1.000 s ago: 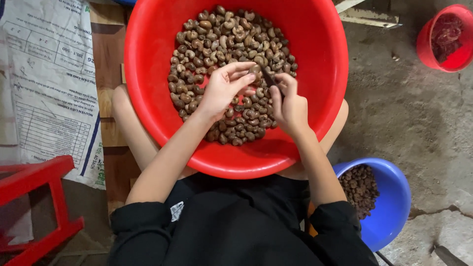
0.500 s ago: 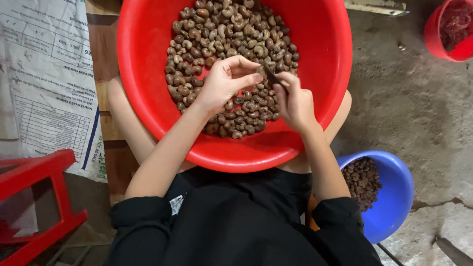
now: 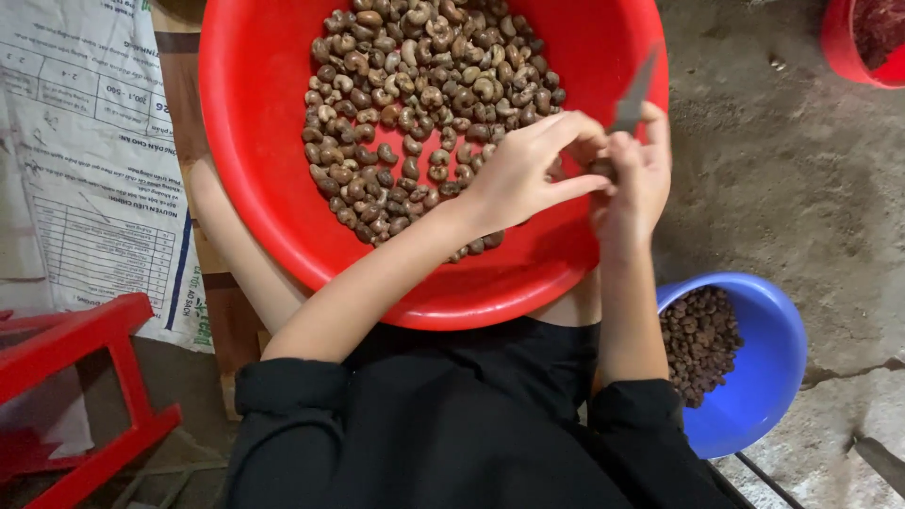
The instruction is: The person sits cross-legged on the floor with a red basin of cashew nuts on their lap. They use a knife to peel the outer layer off individual cashews, placing the peeled nuts into a blue basin on the floor.
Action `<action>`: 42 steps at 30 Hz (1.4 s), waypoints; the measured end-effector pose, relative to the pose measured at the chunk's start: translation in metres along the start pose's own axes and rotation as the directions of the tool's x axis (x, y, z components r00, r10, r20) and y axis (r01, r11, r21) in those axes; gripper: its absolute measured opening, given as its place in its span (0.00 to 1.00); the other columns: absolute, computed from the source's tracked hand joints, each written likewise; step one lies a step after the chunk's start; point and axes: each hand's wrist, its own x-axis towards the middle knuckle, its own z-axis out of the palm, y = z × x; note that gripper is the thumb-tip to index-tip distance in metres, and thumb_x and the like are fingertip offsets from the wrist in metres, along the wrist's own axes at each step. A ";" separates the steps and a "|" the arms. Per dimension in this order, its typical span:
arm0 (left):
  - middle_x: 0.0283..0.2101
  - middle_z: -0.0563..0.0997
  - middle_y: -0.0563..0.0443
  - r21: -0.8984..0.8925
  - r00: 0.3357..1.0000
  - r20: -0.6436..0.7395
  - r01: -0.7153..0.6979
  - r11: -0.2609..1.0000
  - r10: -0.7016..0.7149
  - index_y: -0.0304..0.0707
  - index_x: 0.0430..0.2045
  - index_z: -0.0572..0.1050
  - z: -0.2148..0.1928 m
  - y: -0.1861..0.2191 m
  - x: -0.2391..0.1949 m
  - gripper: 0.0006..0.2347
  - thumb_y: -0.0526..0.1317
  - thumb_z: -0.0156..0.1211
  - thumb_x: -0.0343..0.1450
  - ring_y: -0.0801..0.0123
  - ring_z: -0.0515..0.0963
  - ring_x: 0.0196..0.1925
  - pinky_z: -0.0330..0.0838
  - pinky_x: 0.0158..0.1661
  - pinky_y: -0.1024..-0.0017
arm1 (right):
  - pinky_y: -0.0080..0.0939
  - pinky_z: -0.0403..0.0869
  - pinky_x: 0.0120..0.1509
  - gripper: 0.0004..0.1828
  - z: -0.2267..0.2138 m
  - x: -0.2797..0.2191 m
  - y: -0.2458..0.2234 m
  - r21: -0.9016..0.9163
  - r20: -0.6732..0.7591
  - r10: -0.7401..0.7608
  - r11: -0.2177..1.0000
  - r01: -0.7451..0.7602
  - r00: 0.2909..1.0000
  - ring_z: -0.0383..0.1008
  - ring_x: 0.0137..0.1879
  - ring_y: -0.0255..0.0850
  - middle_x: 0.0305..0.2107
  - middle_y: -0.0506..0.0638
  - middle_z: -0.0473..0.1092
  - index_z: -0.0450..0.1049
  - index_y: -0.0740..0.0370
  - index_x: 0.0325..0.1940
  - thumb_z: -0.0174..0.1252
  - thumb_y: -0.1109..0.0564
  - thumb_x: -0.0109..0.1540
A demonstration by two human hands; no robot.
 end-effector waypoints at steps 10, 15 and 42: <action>0.50 0.77 0.43 0.433 0.962 0.270 -0.145 0.890 0.026 0.33 0.51 0.66 0.035 -0.012 0.038 0.19 0.41 0.65 0.72 0.62 0.82 0.31 0.81 0.30 0.72 | 0.31 0.59 0.24 0.21 -0.058 0.016 -0.058 -0.211 -0.377 -0.134 0.976 0.056 0.917 0.58 0.22 0.30 0.23 0.41 0.62 0.65 0.57 0.59 0.63 0.47 0.68; 0.30 0.83 0.42 0.795 0.873 0.427 -0.240 0.556 -0.233 0.35 0.24 0.78 0.019 -0.103 -0.037 0.03 0.32 0.58 0.65 0.54 0.83 0.28 0.78 0.28 0.62 | 0.35 0.74 0.46 0.21 -0.124 0.029 -0.024 -0.751 -0.218 -0.439 0.646 0.137 0.872 0.73 0.43 0.39 0.41 0.55 0.70 0.59 0.63 0.57 0.60 0.48 0.75; 0.41 0.84 0.35 -0.090 0.867 0.136 0.493 0.866 -0.479 0.29 0.47 0.77 -0.070 -0.021 -0.048 0.13 0.32 0.69 0.70 0.55 0.86 0.41 0.83 0.36 0.62 | 0.54 0.70 0.37 0.10 0.058 -0.030 -0.048 -0.862 0.177 -0.074 0.470 0.191 0.981 0.75 0.33 0.59 0.27 0.56 0.75 0.68 0.57 0.58 0.50 0.55 0.72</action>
